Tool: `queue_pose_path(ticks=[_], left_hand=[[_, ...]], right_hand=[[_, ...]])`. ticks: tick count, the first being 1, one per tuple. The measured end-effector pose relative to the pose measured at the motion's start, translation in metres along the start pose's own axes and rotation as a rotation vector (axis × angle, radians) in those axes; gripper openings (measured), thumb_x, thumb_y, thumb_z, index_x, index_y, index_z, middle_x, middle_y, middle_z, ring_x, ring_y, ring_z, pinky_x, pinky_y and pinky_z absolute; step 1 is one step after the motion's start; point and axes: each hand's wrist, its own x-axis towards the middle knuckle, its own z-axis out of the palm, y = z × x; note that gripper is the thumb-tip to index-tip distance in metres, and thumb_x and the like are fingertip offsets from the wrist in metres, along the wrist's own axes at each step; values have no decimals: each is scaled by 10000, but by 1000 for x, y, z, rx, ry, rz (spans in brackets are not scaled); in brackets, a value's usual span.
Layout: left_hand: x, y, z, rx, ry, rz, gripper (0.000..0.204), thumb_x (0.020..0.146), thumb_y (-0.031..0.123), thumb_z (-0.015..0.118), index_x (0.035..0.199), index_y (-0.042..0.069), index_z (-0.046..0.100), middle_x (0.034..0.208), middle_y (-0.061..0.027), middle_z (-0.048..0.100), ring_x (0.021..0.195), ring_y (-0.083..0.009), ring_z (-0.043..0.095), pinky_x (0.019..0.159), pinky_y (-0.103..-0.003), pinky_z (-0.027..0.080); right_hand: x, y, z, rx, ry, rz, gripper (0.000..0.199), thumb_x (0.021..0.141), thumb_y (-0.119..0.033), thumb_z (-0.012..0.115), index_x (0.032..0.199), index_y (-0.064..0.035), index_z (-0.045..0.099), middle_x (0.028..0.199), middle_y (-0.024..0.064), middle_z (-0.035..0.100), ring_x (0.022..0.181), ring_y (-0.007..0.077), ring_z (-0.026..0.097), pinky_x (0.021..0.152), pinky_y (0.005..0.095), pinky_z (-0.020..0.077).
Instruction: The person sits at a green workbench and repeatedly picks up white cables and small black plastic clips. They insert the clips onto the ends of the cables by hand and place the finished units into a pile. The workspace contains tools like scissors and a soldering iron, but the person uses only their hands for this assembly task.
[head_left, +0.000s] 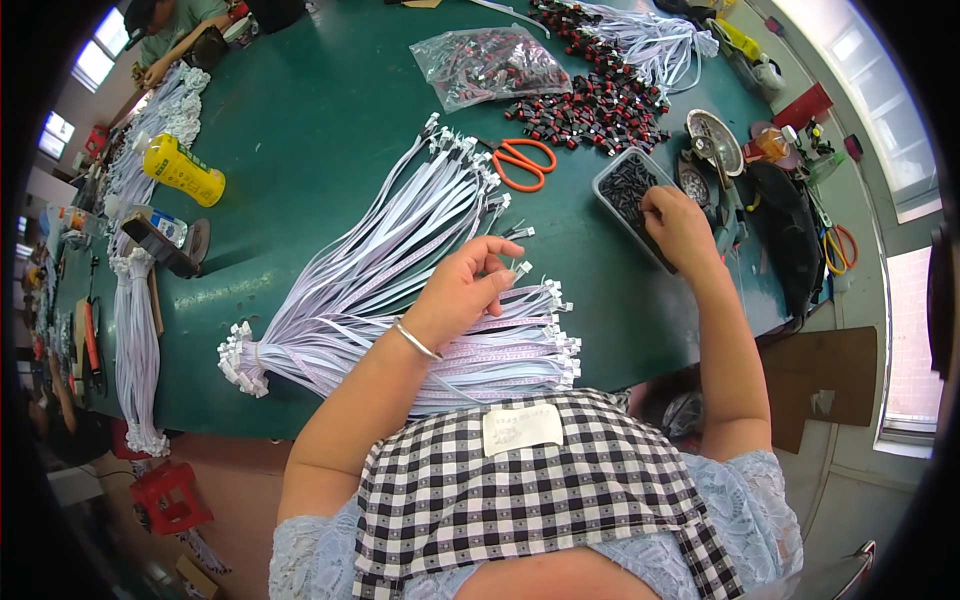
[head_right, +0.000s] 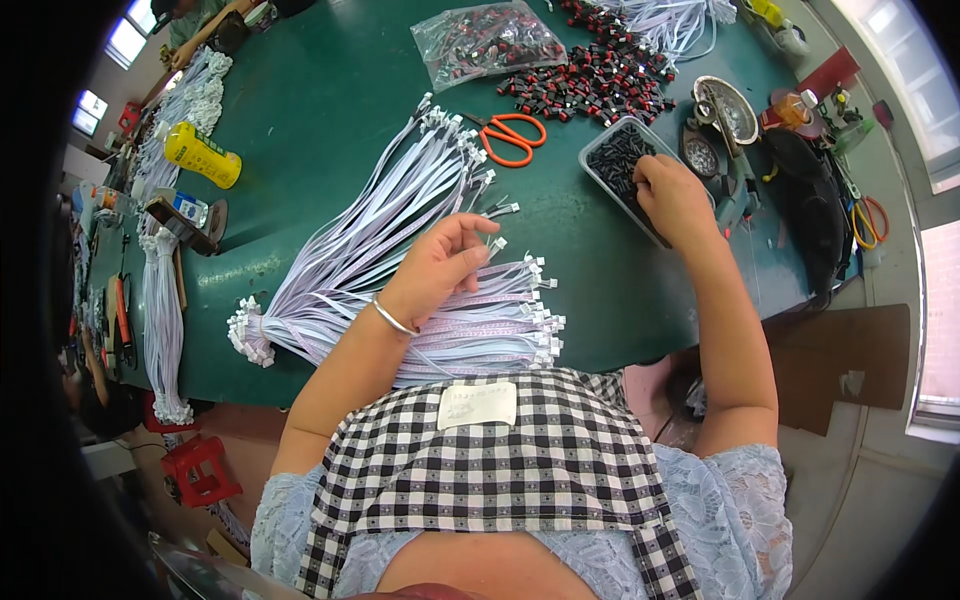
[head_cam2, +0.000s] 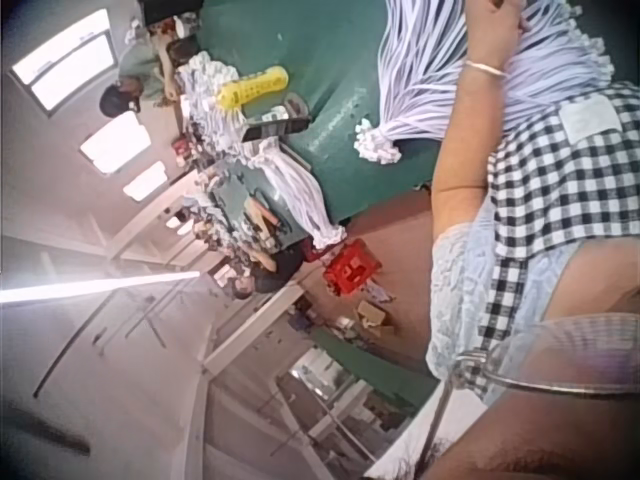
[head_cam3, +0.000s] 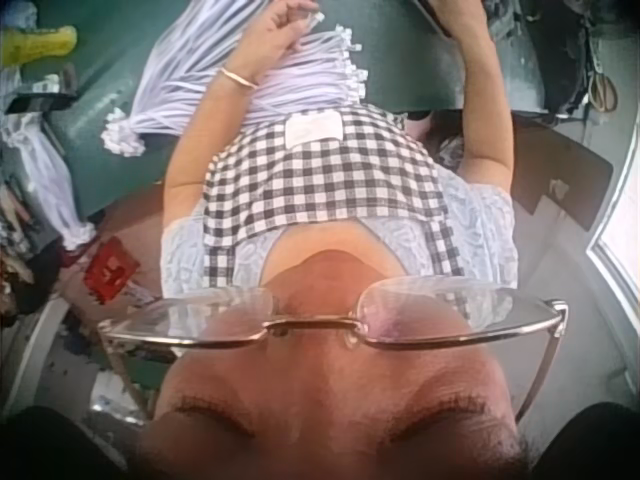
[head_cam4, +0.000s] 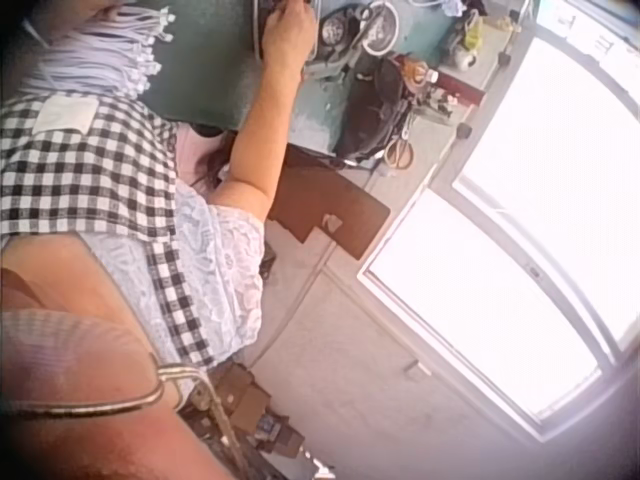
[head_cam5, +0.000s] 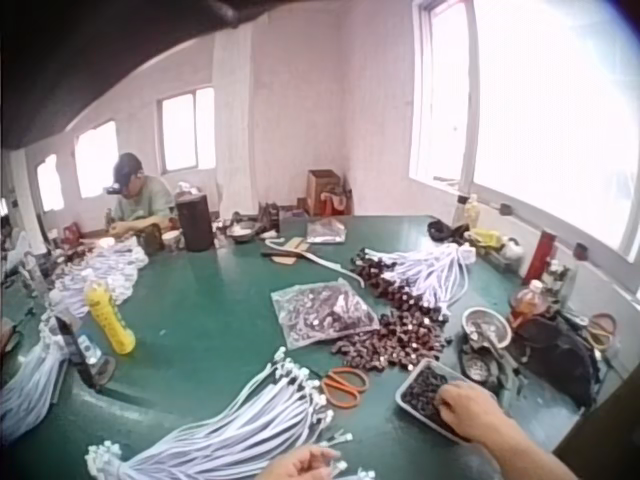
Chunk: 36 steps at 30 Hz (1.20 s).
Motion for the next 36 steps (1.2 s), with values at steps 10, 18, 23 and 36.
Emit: queue_pose_path(ticks=[10, 18, 23, 36], left_hand=[[-1, -3, -1, 67, 13, -69, 142, 865, 97, 597, 987, 25, 582, 792, 9, 567, 596, -50, 508, 536, -175, 409], [0, -2, -2, -13, 23, -52, 81, 863, 91, 597, 919, 35, 579, 762, 12, 567, 575, -42, 506, 512, -164, 400], [1, -6, -3, -33, 15, -49, 71, 862, 91, 604, 900, 36, 579, 741, 9, 565, 572, -41, 508, 503, -162, 392], [2, -8, -5, -34, 11, -44, 76, 865, 95, 611, 900, 36, 578, 734, 9, 558, 576, -47, 502, 512, -168, 393]], right_hand=[[-20, -114, 7, 1346, -169, 166, 87, 830, -8, 614, 910, 12, 589, 838, 25, 610, 759, 101, 608, 691, 231, 491], [-29, -128, 49, 1375, -229, 383, 59, 874, -20, 569, 926, -2, 547, 812, 46, 593, 727, 111, 602, 663, 230, 484], [-29, -128, 52, 1425, -242, 390, 53, 877, -16, 559, 925, -4, 538, 809, 55, 595, 714, 116, 600, 651, 232, 482], [-31, -124, 59, 1325, -190, 299, 70, 858, -22, 580, 909, 14, 547, 833, 38, 601, 758, 93, 615, 663, 218, 483]])
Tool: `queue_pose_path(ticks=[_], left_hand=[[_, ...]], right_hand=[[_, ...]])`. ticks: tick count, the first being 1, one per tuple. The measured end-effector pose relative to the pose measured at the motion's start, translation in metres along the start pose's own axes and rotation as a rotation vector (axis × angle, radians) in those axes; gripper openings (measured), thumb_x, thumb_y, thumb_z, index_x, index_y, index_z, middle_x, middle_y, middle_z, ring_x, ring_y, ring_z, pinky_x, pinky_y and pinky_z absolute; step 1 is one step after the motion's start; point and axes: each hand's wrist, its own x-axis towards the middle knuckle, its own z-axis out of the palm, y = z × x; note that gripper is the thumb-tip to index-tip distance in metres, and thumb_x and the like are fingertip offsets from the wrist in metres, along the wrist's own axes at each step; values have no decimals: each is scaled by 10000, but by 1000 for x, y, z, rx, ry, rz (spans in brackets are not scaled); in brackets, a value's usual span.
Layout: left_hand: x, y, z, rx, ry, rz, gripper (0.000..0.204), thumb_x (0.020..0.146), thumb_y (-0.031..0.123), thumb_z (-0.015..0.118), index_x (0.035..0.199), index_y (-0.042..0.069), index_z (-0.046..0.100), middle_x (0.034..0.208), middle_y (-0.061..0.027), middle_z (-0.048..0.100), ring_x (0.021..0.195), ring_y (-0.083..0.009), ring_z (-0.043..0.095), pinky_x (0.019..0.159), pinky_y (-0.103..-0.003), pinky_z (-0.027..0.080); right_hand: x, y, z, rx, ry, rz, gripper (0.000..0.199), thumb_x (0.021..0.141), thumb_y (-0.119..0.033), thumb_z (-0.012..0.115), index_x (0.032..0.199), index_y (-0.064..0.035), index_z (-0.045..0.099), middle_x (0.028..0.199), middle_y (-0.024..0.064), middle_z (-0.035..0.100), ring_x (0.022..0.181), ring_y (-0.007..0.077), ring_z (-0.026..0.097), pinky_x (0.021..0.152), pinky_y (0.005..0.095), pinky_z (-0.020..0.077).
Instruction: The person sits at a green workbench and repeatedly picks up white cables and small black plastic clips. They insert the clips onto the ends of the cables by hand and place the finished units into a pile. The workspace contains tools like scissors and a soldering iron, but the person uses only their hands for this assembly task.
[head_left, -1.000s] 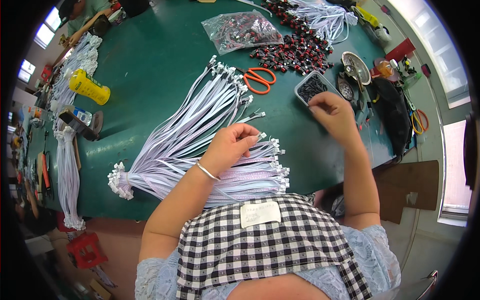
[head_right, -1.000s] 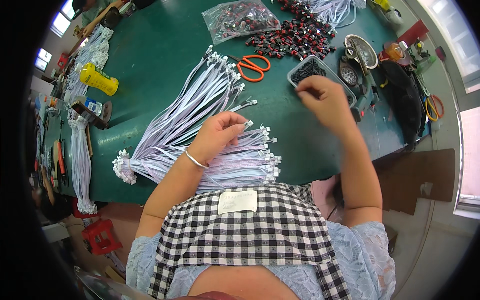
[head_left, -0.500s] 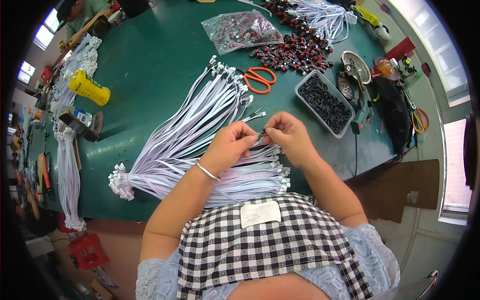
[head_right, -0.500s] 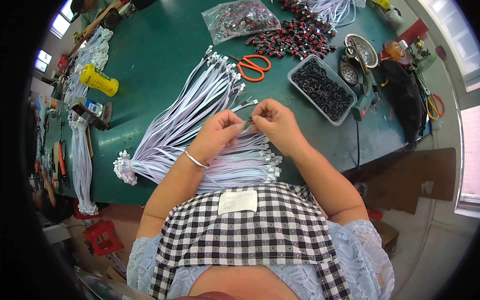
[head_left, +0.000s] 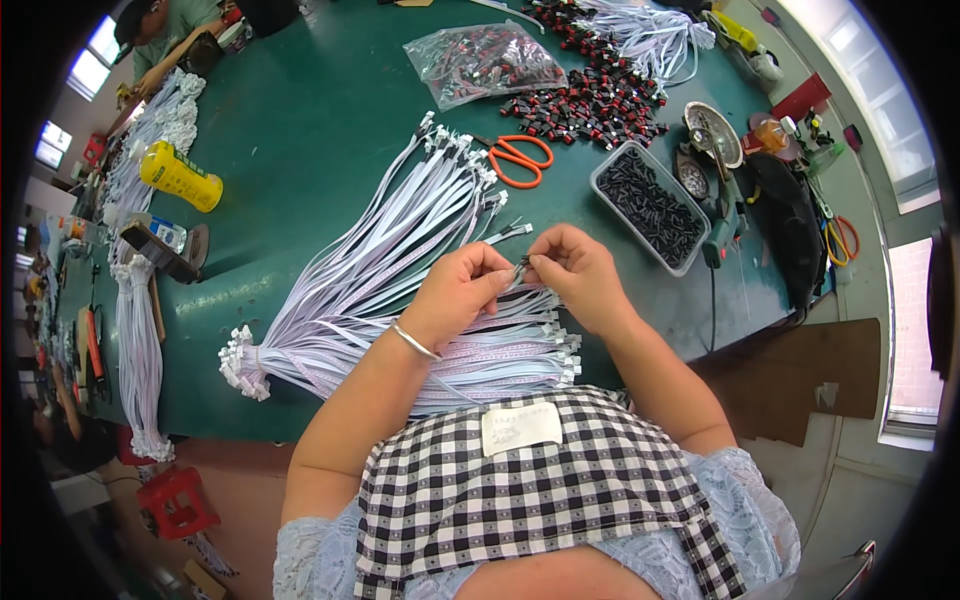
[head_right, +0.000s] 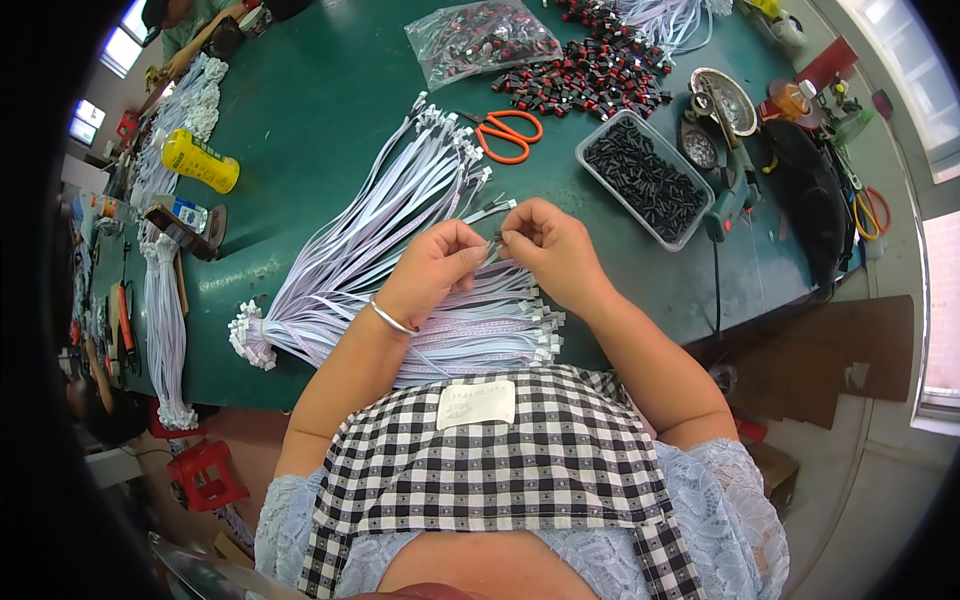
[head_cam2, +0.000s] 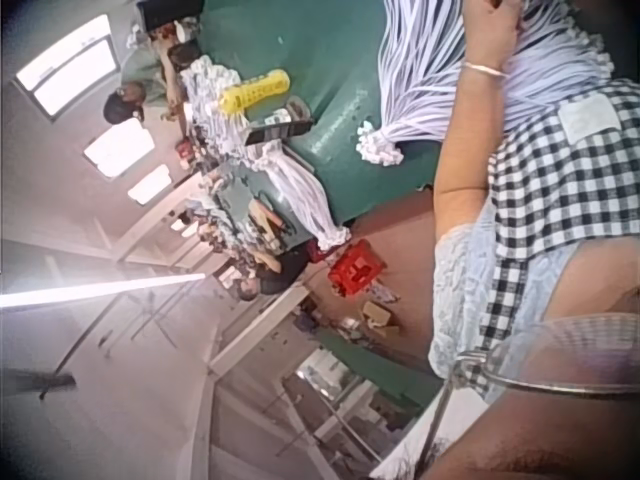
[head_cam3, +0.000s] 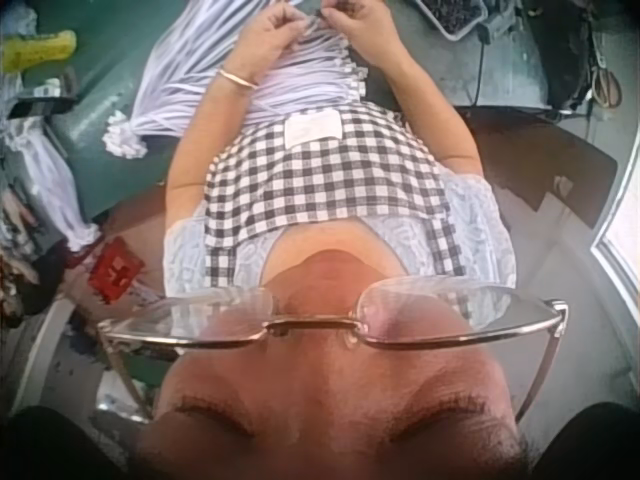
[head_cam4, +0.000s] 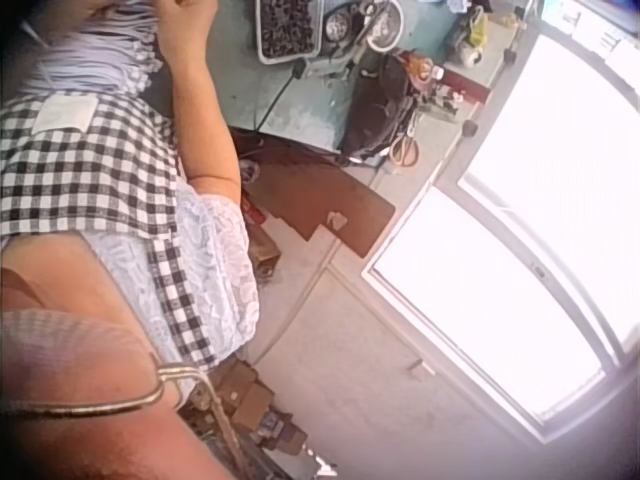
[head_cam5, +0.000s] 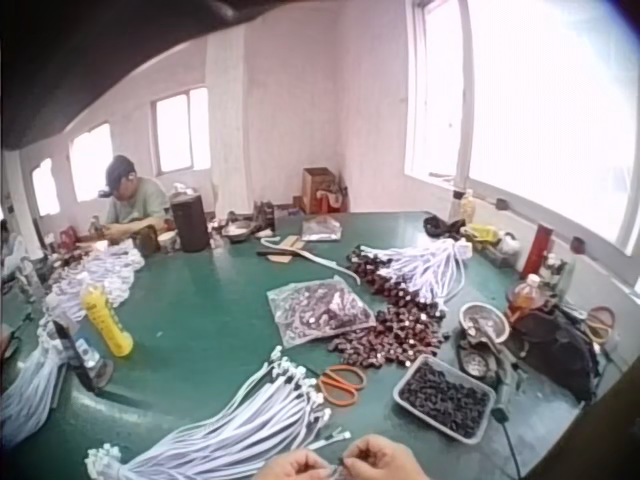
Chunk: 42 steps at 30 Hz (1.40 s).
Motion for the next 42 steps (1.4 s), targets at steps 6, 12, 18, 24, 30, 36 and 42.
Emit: queue_pose_path(ticks=[6, 12, 18, 24, 30, 36, 42], left_hand=[[1, -2, -1, -16, -2, -7, 76, 866, 98, 612, 901, 40, 579, 731, 13, 555, 575, -43, 497, 508, -166, 390], [1, -1, 0, -9, -13, -4, 67, 866, 92, 607, 902, 41, 583, 729, 19, 553, 570, -38, 491, 495, -159, 379], [0, -1, 2, 50, -14, 15, 79, 852, 87, 612, 910, 36, 593, 732, 20, 552, 581, -37, 485, 523, -164, 390], [-1, 0, 2, 122, -40, 10, 93, 835, 97, 627, 899, 34, 606, 728, 28, 557, 587, -30, 469, 527, -165, 374], [-4, 3, 5, 151, -35, 37, 74, 833, 80, 613, 883, 27, 603, 720, 38, 551, 586, -20, 459, 516, -168, 363], [0, -5, 3, 215, -51, 96, 63, 839, 62, 596, 882, 16, 593, 728, 46, 547, 609, -10, 458, 523, -173, 366], [0, -5, 3, 211, -34, 100, 62, 841, 63, 596, 886, 22, 591, 751, 49, 547, 634, -7, 460, 540, -168, 367]], right_hand=[[-4, -5, 1, -56, -29, -32, 62, 848, -24, 597, 894, 10, 573, 810, 25, 610, 748, 83, 610, 661, 216, 484], [-3, -10, -1, -196, -64, -64, 59, 839, -12, 597, 890, 11, 577, 797, 23, 607, 749, 82, 608, 660, 220, 487], [1, -14, -11, -323, -162, -64, 66, 827, 6, 581, 892, 9, 575, 784, 20, 600, 721, 74, 575, 641, 215, 466], [3, -29, -16, -458, -235, -148, 75, 770, -8, 601, 843, 4, 590, 737, 18, 592, 681, 73, 544, 617, 237, 453], [3, -25, -16, -475, -232, -189, 88, 745, -9, 603, 831, 5, 587, 725, 44, 589, 656, 99, 547, 616, 254, 458], [-1, -27, -14, -508, -218, -163, 122, 751, 3, 598, 872, 12, 613, 798, 41, 613, 724, 95, 571, 654, 244, 468], [-4, -26, -12, -483, -180, -192, 123, 747, -8, 602, 869, 9, 608, 766, 59, 619, 699, 111, 584, 644, 253, 473]])
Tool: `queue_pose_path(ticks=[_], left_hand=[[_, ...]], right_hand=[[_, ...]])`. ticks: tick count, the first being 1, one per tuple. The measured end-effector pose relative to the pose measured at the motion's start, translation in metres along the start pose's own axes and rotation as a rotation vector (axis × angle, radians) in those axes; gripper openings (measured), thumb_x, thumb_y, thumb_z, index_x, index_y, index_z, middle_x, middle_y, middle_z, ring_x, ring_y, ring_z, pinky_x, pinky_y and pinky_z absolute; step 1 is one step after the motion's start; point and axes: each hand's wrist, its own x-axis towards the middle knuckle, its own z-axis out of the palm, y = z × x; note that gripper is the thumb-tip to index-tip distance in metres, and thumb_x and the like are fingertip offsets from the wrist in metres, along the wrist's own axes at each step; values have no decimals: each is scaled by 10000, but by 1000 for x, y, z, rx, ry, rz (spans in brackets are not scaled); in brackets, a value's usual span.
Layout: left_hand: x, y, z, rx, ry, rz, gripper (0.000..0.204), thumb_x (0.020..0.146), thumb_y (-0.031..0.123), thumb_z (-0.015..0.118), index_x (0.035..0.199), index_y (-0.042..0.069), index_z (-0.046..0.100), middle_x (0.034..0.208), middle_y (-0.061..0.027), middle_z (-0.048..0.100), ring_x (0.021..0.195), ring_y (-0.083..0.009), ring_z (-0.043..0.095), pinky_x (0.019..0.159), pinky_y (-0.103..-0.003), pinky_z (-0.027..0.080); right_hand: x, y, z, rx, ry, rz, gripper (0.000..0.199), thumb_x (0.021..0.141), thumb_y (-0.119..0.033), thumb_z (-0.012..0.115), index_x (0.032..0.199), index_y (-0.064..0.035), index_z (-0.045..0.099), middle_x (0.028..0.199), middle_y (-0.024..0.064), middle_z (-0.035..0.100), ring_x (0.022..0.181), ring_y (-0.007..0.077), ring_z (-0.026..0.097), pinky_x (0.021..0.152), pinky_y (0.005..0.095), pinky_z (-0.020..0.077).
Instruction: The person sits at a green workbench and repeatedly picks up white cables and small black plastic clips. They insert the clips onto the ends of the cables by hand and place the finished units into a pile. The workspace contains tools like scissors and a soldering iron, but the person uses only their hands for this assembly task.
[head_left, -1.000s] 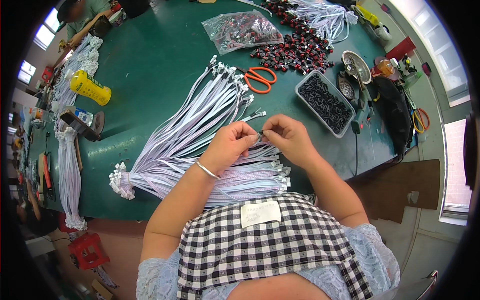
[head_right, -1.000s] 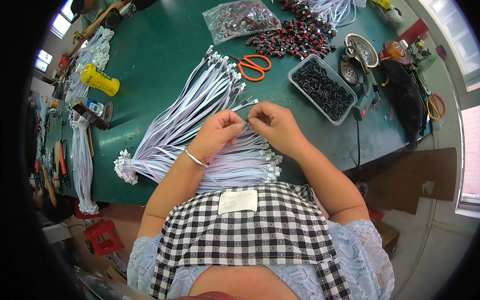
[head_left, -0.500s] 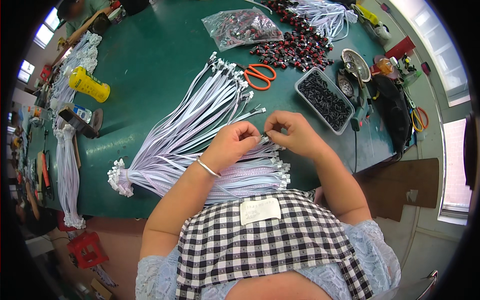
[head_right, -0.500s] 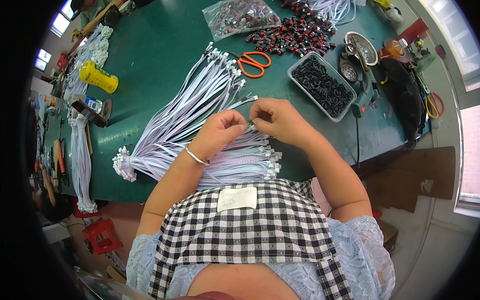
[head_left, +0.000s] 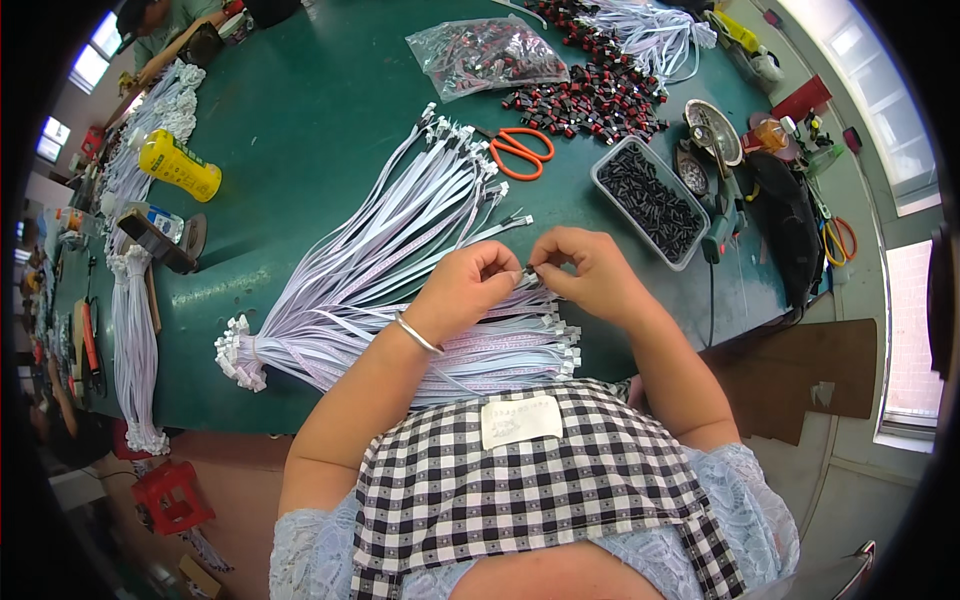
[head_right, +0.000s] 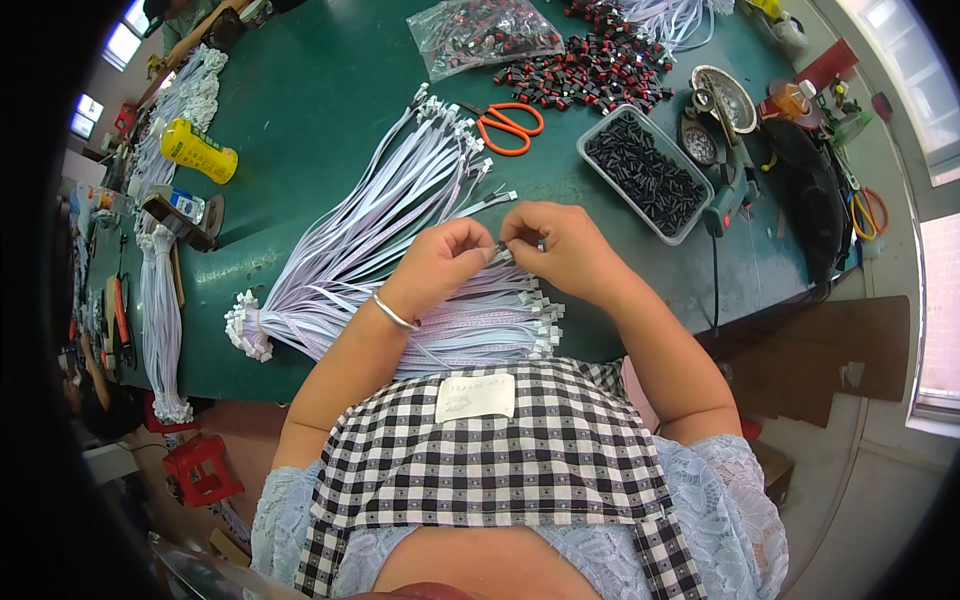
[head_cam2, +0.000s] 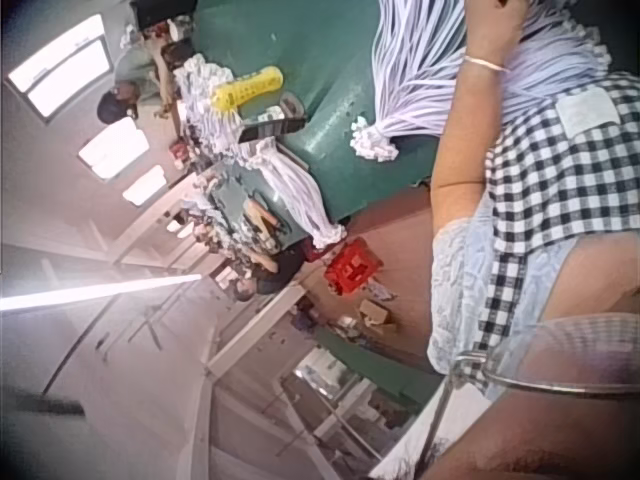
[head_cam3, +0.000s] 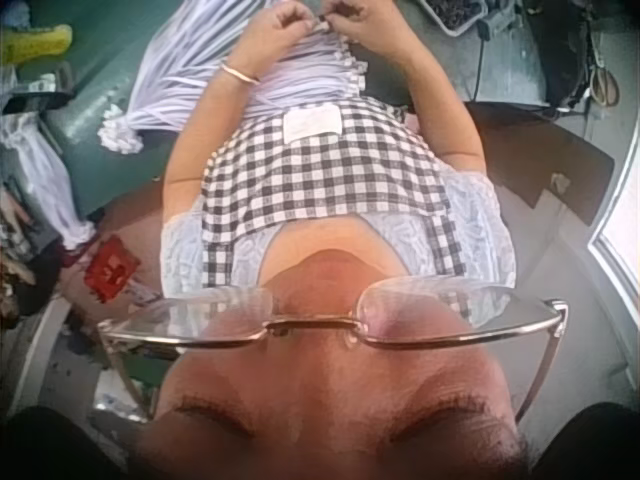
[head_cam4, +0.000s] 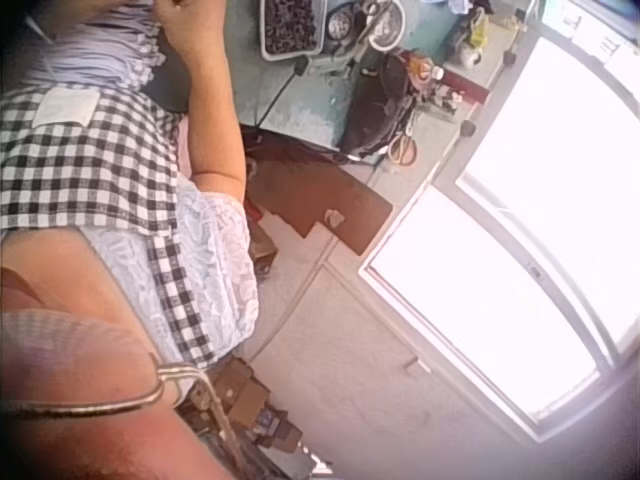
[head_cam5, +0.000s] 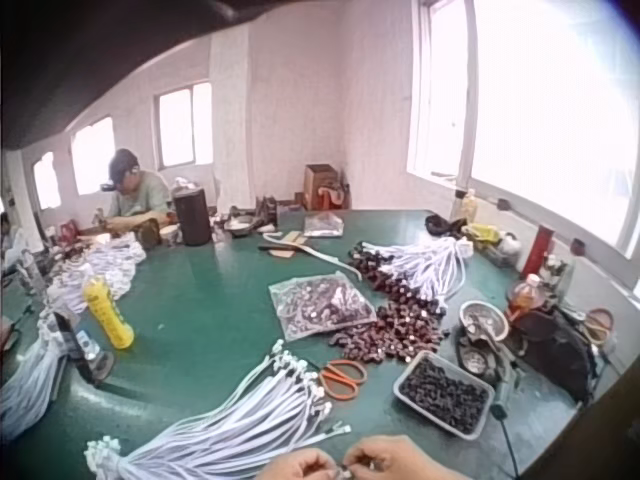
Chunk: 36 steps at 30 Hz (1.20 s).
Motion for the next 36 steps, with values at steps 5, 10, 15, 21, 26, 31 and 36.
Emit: queue_pose_path(ticks=[5, 10, 15, 21, 26, 31, 36], left_hand=[[-1, 0, 0, -12, 0, 1, 60, 842, 65, 598, 886, 24, 588, 753, 52, 543, 638, -5, 458, 543, -166, 365], [-1, 1, -1, 16, -6, -1, 73, 840, 62, 605, 898, 19, 592, 747, 50, 547, 649, -9, 471, 555, -169, 379], [-2, 4, -1, 175, 6, 74, 156, 813, 41, 612, 963, 4, 592, 733, 26, 563, 653, -38, 506, 578, -195, 415], [-5, 5, -11, 390, -10, 163, 280, 747, 4, 610, 1024, 13, 572, 720, 0, 567, 637, -68, 533, 573, -216, 430], [-8, 11, -3, 410, 94, 174, 271, 748, 24, 627, 1013, 36, 574, 724, -25, 575, 616, -102, 540, 560, -248, 436], [-8, 13, -1, 371, 193, 281, 286, 764, 11, 645, 1037, 45, 567, 751, -4, 564, 629, -56, 521, 565, -213, 427], [-10, 15, -5, 148, 227, 349, 287, 784, -7, 637, 1059, 40, 569, 796, -29, 572, 683, -79, 548, 625, -220, 460]], right_hand=[[-2, -1, 1, 0, 4, 40, 117, 758, 12, 598, 874, 21, 613, 800, 51, 627, 742, 104, 593, 673, 242, 477], [-4, 1, 1, -41, -6, 8, 127, 753, 6, 602, 879, 17, 614, 813, 60, 628, 741, 111, 592, 669, 250, 478], [-3, -3, 1, -75, -16, 51, 133, 743, 7, 604, 876, 13, 611, 810, 59, 626, 736, 112, 590, 674, 252, 476], [-1, -2, 3, -39, -16, 87, 132, 740, 13, 605, 872, 13, 605, 798, 52, 623, 723, 105, 577, 662, 251, 468], [1, -9, 6, -68, 61, 80, 117, 773, 7, 627, 889, 4, 611, 799, 48, 627, 722, 90, 564, 645, 245, 459], [3, -11, 8, 89, 149, 81, 143, 807, -24, 651, 942, -8, 609, 853, 47, 648, 783, 99, 594, 695, 251, 479], [7, -5, 13, 323, 206, 6, 167, 824, -38, 661, 973, 0, 596, 909, 55, 652, 848, 108, 607, 774, 247, 485]])
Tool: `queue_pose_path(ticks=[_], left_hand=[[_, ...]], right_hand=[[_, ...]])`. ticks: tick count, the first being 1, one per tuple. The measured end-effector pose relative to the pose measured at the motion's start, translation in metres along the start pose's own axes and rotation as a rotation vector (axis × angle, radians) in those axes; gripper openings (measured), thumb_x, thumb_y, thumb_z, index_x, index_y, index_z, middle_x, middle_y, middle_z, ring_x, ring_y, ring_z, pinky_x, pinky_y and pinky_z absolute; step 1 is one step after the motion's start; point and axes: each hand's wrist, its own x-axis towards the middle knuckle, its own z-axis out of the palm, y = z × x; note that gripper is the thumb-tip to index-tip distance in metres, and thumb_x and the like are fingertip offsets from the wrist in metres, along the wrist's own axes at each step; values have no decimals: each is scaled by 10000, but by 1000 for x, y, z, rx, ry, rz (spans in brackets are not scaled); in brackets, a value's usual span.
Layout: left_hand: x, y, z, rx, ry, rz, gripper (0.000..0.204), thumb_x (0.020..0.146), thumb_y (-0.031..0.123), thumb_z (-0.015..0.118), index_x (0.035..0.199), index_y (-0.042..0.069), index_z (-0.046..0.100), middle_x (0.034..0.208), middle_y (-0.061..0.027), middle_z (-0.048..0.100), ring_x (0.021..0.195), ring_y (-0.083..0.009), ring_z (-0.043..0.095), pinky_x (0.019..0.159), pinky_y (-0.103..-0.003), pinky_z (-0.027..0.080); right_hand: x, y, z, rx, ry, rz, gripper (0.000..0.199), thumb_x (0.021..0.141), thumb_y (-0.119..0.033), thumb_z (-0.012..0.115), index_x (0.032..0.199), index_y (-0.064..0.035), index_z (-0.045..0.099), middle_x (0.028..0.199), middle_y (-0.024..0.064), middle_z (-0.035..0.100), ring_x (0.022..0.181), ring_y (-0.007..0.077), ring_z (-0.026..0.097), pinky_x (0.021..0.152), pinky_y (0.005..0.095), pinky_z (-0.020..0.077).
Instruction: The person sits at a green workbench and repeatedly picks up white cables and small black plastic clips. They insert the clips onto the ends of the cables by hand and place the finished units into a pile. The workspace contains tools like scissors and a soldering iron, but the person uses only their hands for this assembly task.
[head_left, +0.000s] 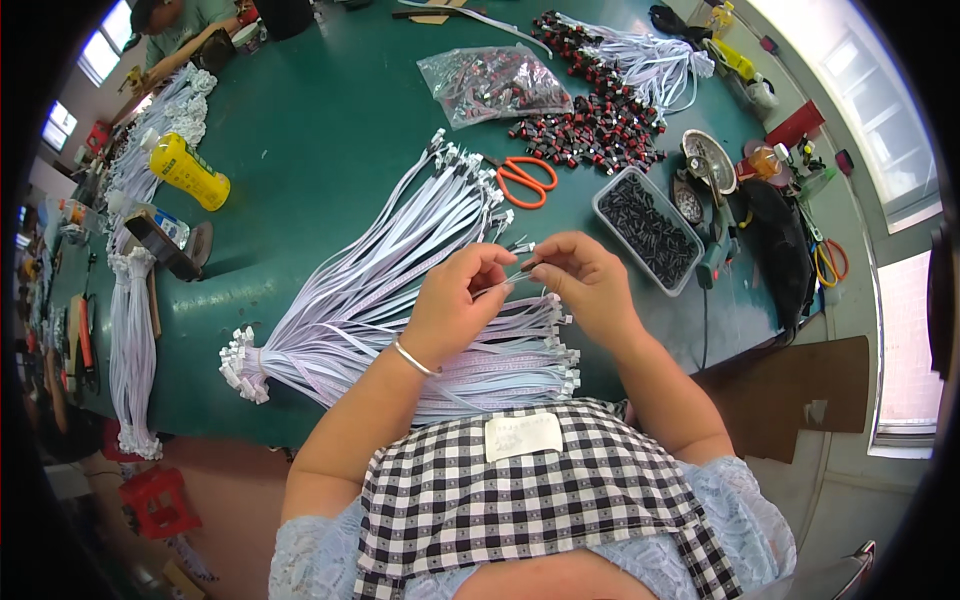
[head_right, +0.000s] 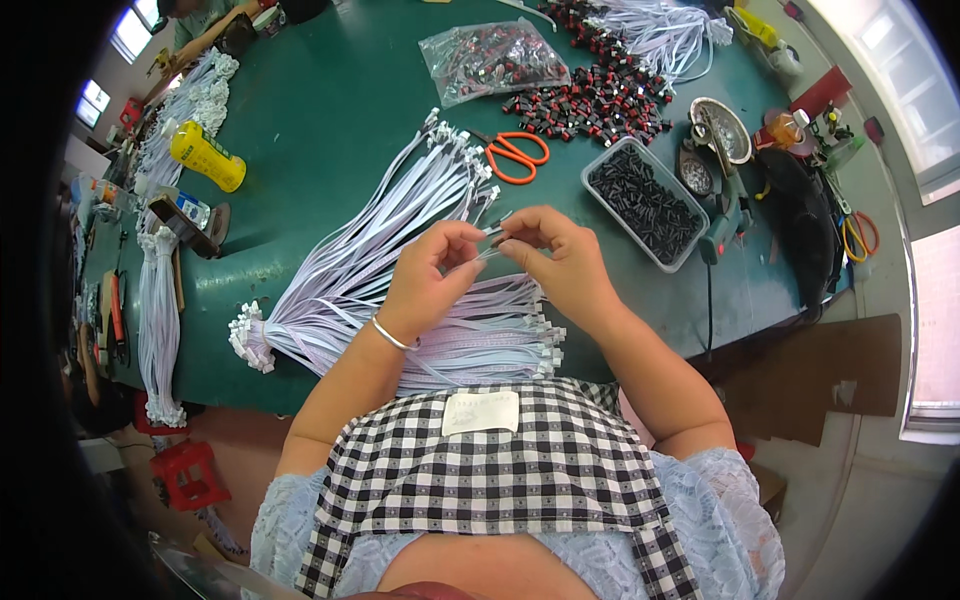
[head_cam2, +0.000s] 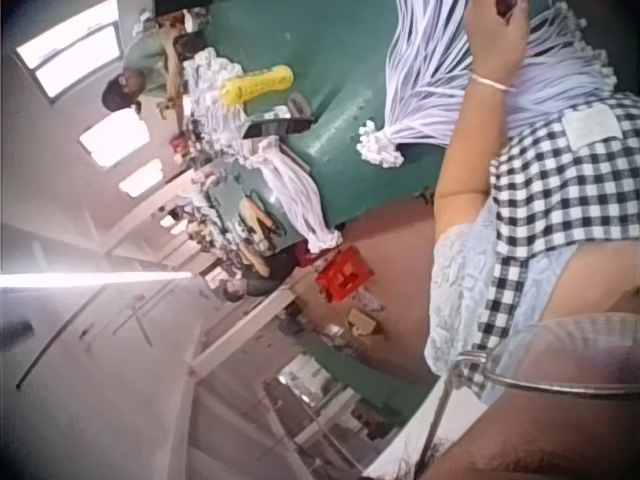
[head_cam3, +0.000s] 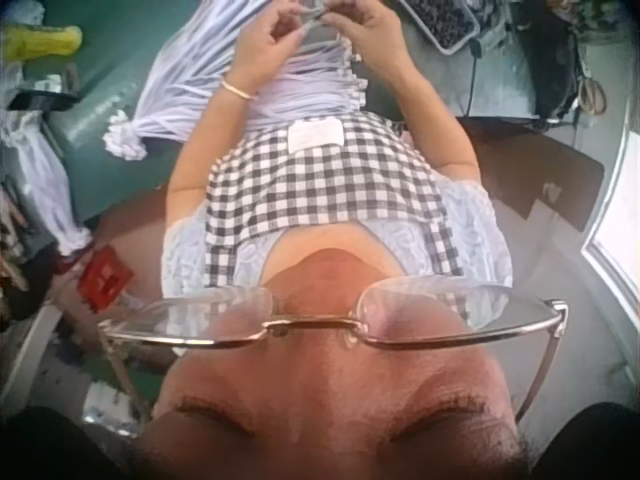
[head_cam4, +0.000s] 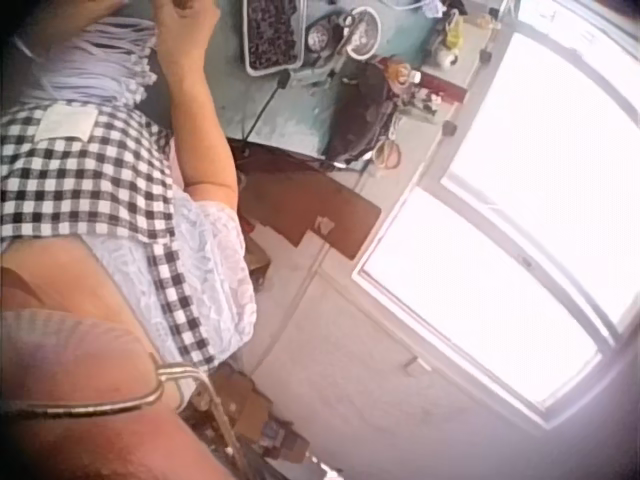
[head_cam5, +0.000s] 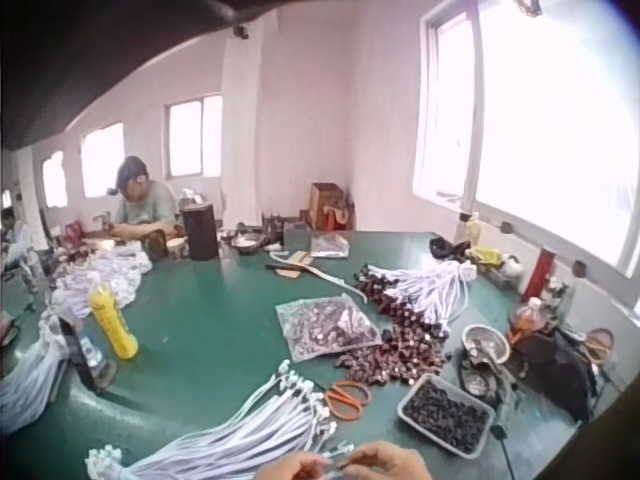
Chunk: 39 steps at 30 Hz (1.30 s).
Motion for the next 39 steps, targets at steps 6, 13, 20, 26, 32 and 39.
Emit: queue_pose_path(ticks=[6, 13, 20, 26, 32, 39], left_hand=[[2, -10, -5, -109, 74, 67, 279, 794, -12, 640, 1058, 49, 574, 794, -17, 575, 694, -64, 529, 626, -209, 453], [2, -12, -5, -146, 123, 147, 296, 784, -16, 653, 1060, 51, 568, 798, -23, 583, 692, -74, 538, 636, -219, 464], [1, -7, -7, -62, 104, 174, 319, 788, -41, 652, 1074, 29, 530, 817, -13, 560, 726, -69, 524, 660, -212, 445], [0, 1, -6, 71, 129, 162, 338, 757, -2, 695, 1063, 42, 558, 756, -21, 591, 666, -66, 536, 606, -210, 450], [1, 5, -8, 110, 60, 105, 365, 747, 9, 692, 1086, 48, 563, 731, -34, 603, 634, -75, 554, 596, -215, 461], [1, 5, -7, 111, 28, 66, 316, 761, 15, 672, 1059, 57, 575, 761, -52, 623, 649, -121, 608, 622, -242, 497]], right_hand=[[6, -9, 11, 239, -36, 18, 143, 876, 1, 588, 1014, 24, 559, 943, 72, 624, 872, 126, 611, 791, 259, 509], [7, -17, 16, 270, -18, 50, 143, 893, -15, 569, 1026, 34, 552, 967, 85, 616, 868, 136, 613, 791, 269, 519], [8, -15, 13, 197, -60, 101, 131, 874, -50, 586, 984, 21, 570, 902, 45, 605, 813, 100, 592, 728, 237, 486], [9, -12, 12, -142, -82, 110, 112, 825, -88, 611, 894, 0, 604, 746, -1, 594, 688, 44, 541, 604, 214, 438], [11, -28, 5, -399, -148, 76, 176, 808, -74, 642, 965, 6, 644, 794, 24, 623, 649, 72, 525, 594, 233, 445], [11, -25, -1, -390, -224, 57, 241, 794, -66, 658, 1031, -25, 661, 830, 42, 642, 682, 85, 548, 625, 241, 460]])
